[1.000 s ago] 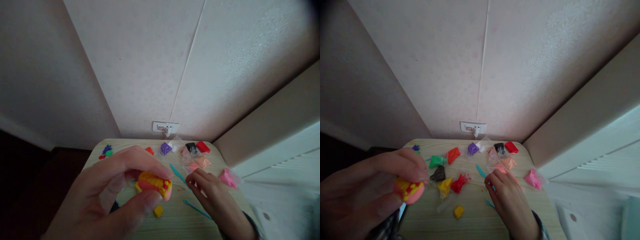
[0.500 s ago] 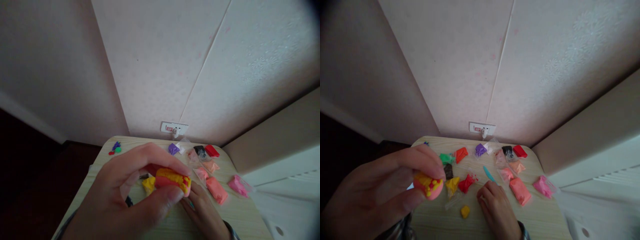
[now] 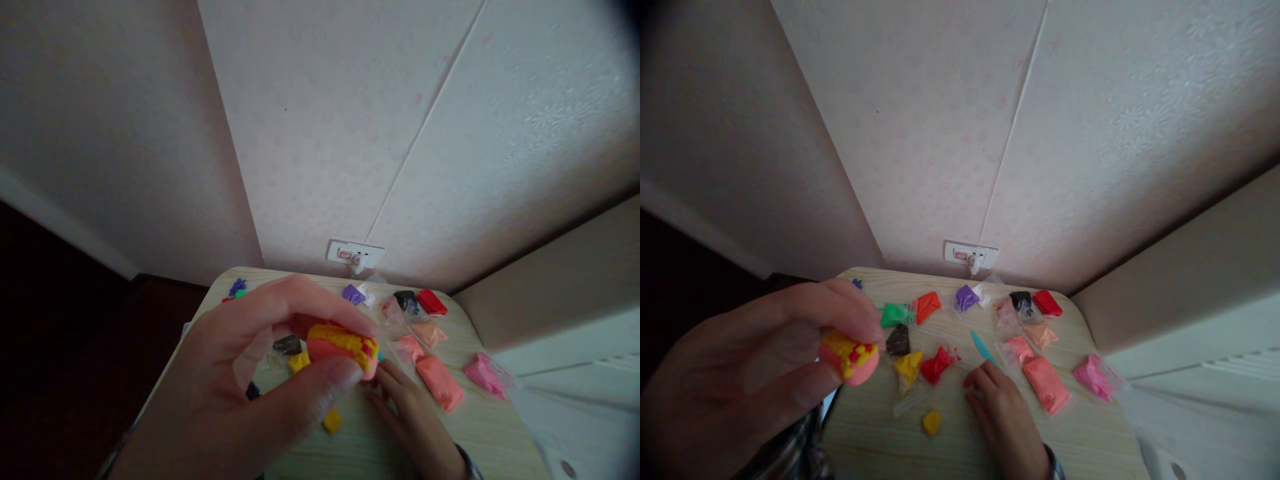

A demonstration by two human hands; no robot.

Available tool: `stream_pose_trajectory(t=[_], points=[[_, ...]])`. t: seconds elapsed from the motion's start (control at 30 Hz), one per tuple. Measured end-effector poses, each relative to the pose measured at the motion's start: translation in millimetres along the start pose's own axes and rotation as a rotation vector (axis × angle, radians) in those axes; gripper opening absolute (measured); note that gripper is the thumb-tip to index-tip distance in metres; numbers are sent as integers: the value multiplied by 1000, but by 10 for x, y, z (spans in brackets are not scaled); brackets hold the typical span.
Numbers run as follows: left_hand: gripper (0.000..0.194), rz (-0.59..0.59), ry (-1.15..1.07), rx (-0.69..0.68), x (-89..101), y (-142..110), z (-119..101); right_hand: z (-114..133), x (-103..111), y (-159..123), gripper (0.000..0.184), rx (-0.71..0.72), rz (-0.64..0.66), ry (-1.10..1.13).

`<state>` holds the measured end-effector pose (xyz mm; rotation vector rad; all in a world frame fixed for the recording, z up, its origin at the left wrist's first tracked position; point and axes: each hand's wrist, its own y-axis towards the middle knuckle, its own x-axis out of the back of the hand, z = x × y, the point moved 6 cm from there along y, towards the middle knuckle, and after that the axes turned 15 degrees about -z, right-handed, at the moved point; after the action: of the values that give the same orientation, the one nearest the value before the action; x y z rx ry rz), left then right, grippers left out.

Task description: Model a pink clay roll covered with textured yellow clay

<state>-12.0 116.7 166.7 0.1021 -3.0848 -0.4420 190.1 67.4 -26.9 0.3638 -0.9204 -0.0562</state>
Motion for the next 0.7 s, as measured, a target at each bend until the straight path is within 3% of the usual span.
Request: stream_pose_trajectory(t=[0.07, 0.17, 0.33, 0.47, 0.7], points=[[13, -7, 1, 19, -3, -7, 6, -186, 95, -36, 14, -40, -11, -28], [13, 19, 39, -83, -21, 5, -16, -353, 115, -119, 16, -68, -15, -48], [12, 0, 84, -63, -15, 39, 60, -353, 26, -188, 12, -88, -5, -44], [15, 35, 75, -151, -40, 17, 6, -326, -3, -139, 13, -91, -6, -67], [11, 100, 155, 35, -89, 24, 11, -381, -69, -137, 14, -69, -40, -109]])
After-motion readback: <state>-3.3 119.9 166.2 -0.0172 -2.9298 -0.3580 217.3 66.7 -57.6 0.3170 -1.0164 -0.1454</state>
